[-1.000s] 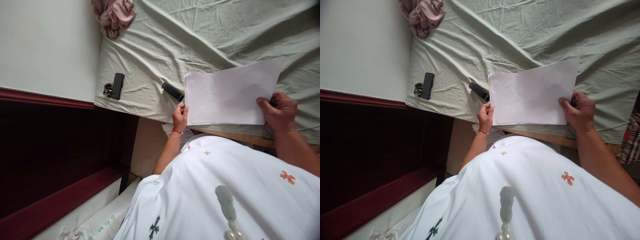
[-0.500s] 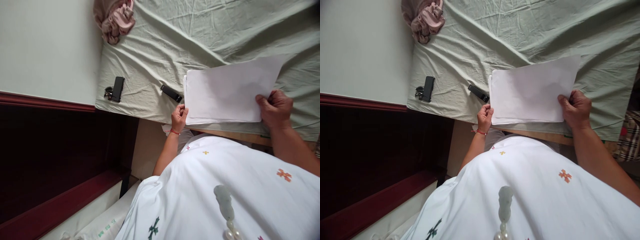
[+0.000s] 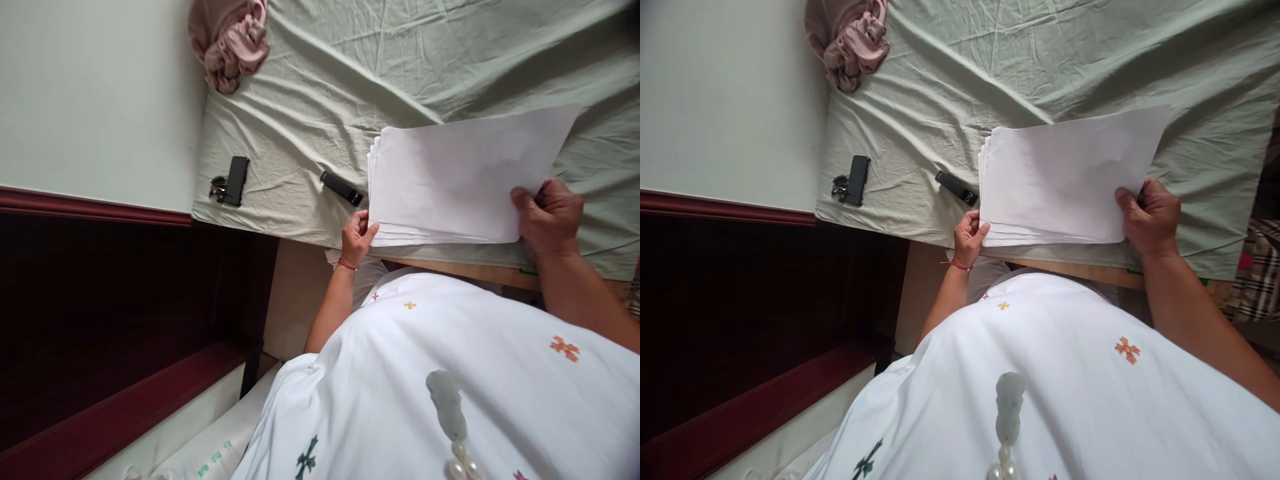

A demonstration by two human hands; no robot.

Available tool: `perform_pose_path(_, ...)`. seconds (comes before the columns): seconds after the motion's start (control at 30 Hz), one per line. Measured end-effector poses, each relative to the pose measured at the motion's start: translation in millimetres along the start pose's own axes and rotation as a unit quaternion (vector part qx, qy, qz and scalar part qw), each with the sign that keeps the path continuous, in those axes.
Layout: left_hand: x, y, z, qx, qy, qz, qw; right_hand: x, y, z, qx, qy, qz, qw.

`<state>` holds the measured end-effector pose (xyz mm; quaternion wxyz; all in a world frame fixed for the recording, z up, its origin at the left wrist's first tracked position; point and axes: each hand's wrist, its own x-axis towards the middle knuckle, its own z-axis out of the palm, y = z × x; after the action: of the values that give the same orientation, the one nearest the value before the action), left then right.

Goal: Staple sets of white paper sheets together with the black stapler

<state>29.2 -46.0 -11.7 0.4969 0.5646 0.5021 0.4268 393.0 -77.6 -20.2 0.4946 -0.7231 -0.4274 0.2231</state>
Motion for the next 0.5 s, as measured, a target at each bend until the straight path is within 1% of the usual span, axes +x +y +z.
perform_pose_path(0.03, -0.1, -1.1, -0.7, -0.01, -0.011, 0.003, 1.0, 0.3, 2.2, 0.0, 0.001, 0.0, -0.001, 1.0)
perform_pose_path(0.1, -0.1, -3.6, -0.8, -0.002, -0.008, 0.006, 1.0, 0.6, 5.1, 0.3, 0.009, -0.002, -0.003, 1.0)
perform_pose_path(0.23, 0.1, -5.8, 3.0, 0.056, 0.046, 0.004, 0.997, 0.4, 1.8, 1.1, 0.021, -0.001, -0.003, 1.0)
perform_pose_path(0.3, -0.1, -5.3, 4.5, 0.07, 0.056, 0.001, 0.996, 0.1, -1.9, 1.4, 0.016, 0.005, 0.002, 1.0)
perform_pose_path(0.5, -0.5, -2.9, 2.2, 0.038, 0.031, 0.002, 0.999, 0.1, -3.4, 1.2, 0.016, 0.008, 0.005, 1.0)
